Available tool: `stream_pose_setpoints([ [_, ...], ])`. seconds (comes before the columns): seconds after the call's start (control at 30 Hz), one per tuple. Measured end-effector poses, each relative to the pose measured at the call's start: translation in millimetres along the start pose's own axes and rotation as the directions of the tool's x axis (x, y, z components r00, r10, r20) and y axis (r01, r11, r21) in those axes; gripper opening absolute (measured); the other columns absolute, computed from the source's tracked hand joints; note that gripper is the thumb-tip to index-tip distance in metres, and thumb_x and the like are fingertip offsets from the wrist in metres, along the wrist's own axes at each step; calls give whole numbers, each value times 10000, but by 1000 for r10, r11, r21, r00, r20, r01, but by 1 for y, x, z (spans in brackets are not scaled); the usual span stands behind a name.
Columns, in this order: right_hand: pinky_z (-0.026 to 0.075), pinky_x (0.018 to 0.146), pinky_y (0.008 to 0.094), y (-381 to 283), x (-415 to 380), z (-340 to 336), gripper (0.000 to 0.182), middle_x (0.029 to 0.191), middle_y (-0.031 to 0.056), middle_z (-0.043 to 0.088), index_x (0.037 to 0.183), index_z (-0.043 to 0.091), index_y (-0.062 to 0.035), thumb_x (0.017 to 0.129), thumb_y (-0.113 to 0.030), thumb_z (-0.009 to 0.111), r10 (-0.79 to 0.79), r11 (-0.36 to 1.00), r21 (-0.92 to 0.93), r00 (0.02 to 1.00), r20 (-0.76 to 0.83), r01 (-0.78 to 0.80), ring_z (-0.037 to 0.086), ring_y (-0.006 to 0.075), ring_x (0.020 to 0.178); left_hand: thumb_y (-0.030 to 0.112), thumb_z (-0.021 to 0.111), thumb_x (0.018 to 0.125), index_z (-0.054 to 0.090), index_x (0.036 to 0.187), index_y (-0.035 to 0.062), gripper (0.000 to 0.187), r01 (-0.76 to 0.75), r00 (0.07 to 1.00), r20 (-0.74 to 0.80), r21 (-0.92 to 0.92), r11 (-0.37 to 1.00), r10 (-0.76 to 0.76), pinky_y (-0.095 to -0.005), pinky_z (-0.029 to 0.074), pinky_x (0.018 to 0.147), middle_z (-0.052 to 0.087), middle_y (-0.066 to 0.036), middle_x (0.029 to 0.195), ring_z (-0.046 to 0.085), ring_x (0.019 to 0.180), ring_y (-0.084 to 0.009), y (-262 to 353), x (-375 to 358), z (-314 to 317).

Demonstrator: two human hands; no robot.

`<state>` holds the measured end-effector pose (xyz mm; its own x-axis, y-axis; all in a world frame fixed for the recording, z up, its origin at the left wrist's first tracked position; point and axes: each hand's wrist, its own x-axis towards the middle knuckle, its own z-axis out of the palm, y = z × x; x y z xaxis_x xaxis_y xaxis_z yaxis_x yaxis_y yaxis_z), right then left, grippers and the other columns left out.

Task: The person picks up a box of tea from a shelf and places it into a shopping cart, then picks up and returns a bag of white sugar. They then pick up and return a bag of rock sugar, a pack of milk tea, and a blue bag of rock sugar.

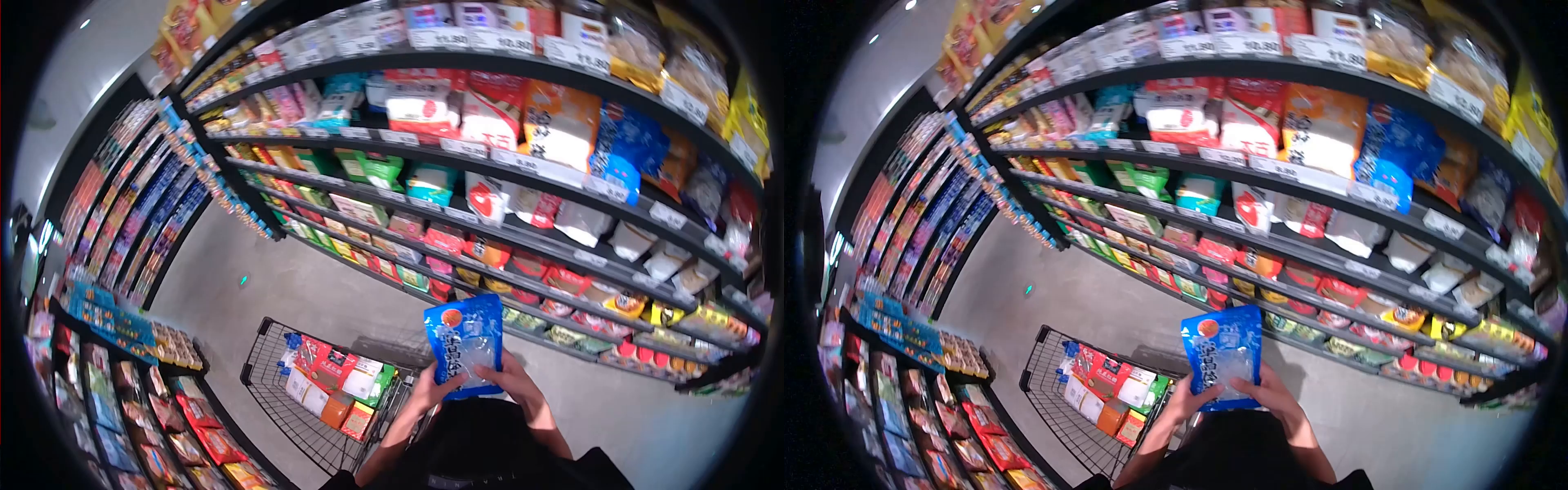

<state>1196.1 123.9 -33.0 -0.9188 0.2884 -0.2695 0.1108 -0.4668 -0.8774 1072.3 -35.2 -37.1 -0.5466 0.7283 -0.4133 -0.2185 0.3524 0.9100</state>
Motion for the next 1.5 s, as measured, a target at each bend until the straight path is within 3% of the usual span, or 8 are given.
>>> stream_pose_setpoints([
  [0.5, 452, 956, 328, 7, 30, 7, 519, 1224, 78, 588, 1315, 469, -37, 858, -108, 706, 44, 999, -9, 999, -1, -44, 559, 173, 1101, 229, 732, 852, 567, 1195, 8, 440, -91, 994, 35, -180, 979, 99, -281, 499, 836, 651, -58, 1043, 600, 936, -118, -9, 11, -21],
  [0.87, 456, 955, 322, 0, 14, 15, 515, 1214, 68, 596, 1328, 460, -49, 870, -99, 688, 46, 999, 22, 998, -46, -45, 563, 172, 1104, 214, 764, 822, 559, 1189, -17, 480, -1, 1000, -2, -183, 983, 1, -285, 513, 804, 662, -65, 1014, 616, 907, -122, -1, 1, -13],
  [0.93, 456, 954, 322, -1, 12, 15, 512, 1212, 67, 597, 1327, 461, -51, 869, -95, 687, 61, 998, 2, 998, -28, -61, 565, 174, 1101, 305, 775, 802, 564, 1198, -9, 548, 34, 998, -46, -88, 995, -38, -288, 510, 805, 673, -91, 1023, 623, 902, -136, 9, -6, -8],
  [1.03, 466, 929, 316, 3, 3, 9, 504, 1204, 63, 602, 1310, 477, -54, 856, -86, 693, 97, 995, 29, 992, -86, -95, 573, 173, 1090, 208, 760, 827, 559, 1195, -26, 480, 39, 999, -27, -33, 999, -40, -280, 508, 814, 660, -74, 1043, 609, 919, -123, 19, -13, 0],
  [1.17, 472, 886, 290, 11, -4, 2, 492, 1164, 52, 617, 1277, 510, -66, 831, -108, 712, 137, 990, 3, 981, -137, -138, 580, 156, 1059, 306, 776, 802, 575, 1182, -16, 537, 15, 999, -31, -36, 999, -16, -294, 498, 812, 670, -88, 1040, 621, 917, -146, 7, -19, 9],
  [1.27, 468, 892, 292, 23, -10, -4, 492, 1155, 43, 618, 1281, 510, -71, 834, -121, 711, 109, 992, 80, 987, -119, -100, 578, 150, 1053, 166, 723, 851, 590, 1180, 24, 382, -6, 1000, -20, -123, 992, 3, -262, 486, 797, 662, -43, 1057, 598, 911, -102, -5, -23, 16],
  [1.4, 462, 921, 315, 29, -17, -6, 514, 1186, 46, 609, 1307, 494, -66, 844, -136, 708, 113, 991, 72, 993, -45, -110, 571, 163, 1075, 141, 726, 841, 588, 1174, 23, 379, 15, 997, -66, -255, 967, -33, -261, 476, 812, 661, -33, 1023, 597, 910, -105, -16, -34, 26],
  [1.5, 439, 967, 334, 39, -21, -11, 546, 1232, 62, 587, 1342, 462, -58, 860, -150, 698, 122, 990, 77, 992, -14, -120, 547, 181, 1120, 169, 723, 853, 593, 1161, 42, 357, 29, 997, -70, -149, 988, -40, -246, 465, 794, 654, -14, 1025, 582, 894, -83, -28, -38, 25],
])
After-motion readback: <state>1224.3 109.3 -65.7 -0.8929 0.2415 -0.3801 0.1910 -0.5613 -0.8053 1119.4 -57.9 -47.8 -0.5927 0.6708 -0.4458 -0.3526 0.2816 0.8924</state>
